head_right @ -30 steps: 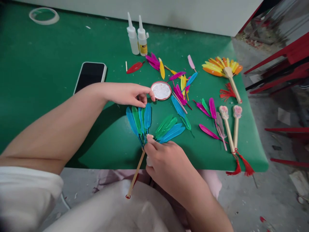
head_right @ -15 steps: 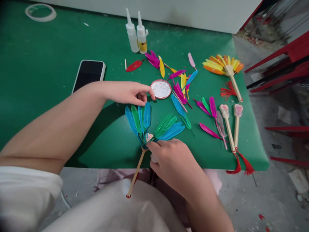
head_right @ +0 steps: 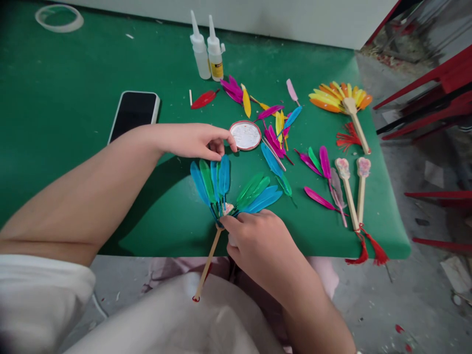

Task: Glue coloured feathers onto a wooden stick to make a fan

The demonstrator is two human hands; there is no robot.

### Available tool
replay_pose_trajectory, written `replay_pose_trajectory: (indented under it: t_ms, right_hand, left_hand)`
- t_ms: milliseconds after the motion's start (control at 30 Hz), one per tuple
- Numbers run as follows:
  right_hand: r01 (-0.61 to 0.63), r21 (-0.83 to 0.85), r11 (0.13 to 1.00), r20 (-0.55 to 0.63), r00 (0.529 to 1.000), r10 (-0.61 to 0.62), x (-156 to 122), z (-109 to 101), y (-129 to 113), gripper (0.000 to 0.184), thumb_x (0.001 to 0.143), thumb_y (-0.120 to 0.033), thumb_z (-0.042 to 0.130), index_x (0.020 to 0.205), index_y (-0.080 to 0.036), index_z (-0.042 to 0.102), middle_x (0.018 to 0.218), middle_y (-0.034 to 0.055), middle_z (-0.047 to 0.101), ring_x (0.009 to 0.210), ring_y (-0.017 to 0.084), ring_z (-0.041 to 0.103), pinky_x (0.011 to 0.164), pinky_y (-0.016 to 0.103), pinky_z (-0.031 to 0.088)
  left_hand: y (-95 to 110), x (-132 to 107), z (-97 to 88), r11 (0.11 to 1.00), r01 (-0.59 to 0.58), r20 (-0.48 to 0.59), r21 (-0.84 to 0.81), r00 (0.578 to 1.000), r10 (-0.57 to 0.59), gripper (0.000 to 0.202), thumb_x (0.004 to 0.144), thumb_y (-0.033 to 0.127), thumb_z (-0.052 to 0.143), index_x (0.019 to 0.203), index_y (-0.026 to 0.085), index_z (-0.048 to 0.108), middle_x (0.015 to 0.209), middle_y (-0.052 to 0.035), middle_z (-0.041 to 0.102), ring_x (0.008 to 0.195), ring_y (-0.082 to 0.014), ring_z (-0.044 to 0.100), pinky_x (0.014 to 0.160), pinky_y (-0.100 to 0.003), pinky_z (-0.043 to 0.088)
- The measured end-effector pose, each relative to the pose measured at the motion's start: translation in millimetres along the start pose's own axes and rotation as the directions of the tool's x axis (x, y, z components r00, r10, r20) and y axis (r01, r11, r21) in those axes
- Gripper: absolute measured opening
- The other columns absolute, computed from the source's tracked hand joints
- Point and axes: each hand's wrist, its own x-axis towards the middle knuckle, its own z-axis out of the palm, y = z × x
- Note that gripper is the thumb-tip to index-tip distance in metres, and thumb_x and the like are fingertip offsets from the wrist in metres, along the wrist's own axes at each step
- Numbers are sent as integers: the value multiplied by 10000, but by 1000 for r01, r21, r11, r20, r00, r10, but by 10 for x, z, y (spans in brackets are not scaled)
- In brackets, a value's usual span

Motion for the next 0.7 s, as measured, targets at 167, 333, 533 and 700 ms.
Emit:
replay_pose_trajectory:
  t_ms: [167, 333, 533, 700]
  right_hand:
    - [-6, 7, 1000, 8, 1000, 6, 4, -1, 3, 339, 818, -186, 525, 1139, -281, 583, 857, -27, 698, 683, 159, 617, 616, 309, 367]
    - [-21, 16, 1000, -3, 1000, 21, 31, 14, -7, 326, 806, -186, 534, 1110, -280, 605, 867, -19, 706, 695, 161, 630, 613, 300, 378]
    - [-14, 36, 999, -11, 1000, 15, 39, 9, 3, 312, 804, -180, 532, 1092, -265, 616, 823, -15, 702, 704, 156, 630, 628, 290, 381]
    - [11, 52, 999, -52, 999, -9, 31, -9, 23, 331, 812, -161, 517, 1122, -245, 598, 839, -5, 698, 732, 154, 626, 644, 289, 375]
  left_hand:
    - [51, -14, -5, 1000, 8, -10, 8, 1000, -8, 446, 746, 259, 548, 1187, 202, 526, 888, -14, 628, 805, -164, 576, 748, -272, 411]
    - [71, -22, -9, 1000, 11, -16, 11, 1000, -11, 439, 748, 275, 547, 1179, 201, 526, 877, -13, 628, 788, -156, 573, 732, -268, 412]
    - [108, -48, -40, 996, 77, -13, -36, 997, -78, 458, 773, 288, 512, 1221, 194, 489, 880, -16, 629, 809, -166, 579, 739, -274, 419]
    - [174, -78, -58, 987, 123, -18, -107, 992, -126, 480, 822, 313, 444, 1291, 213, 436, 914, -20, 631, 838, -164, 587, 747, -272, 428]
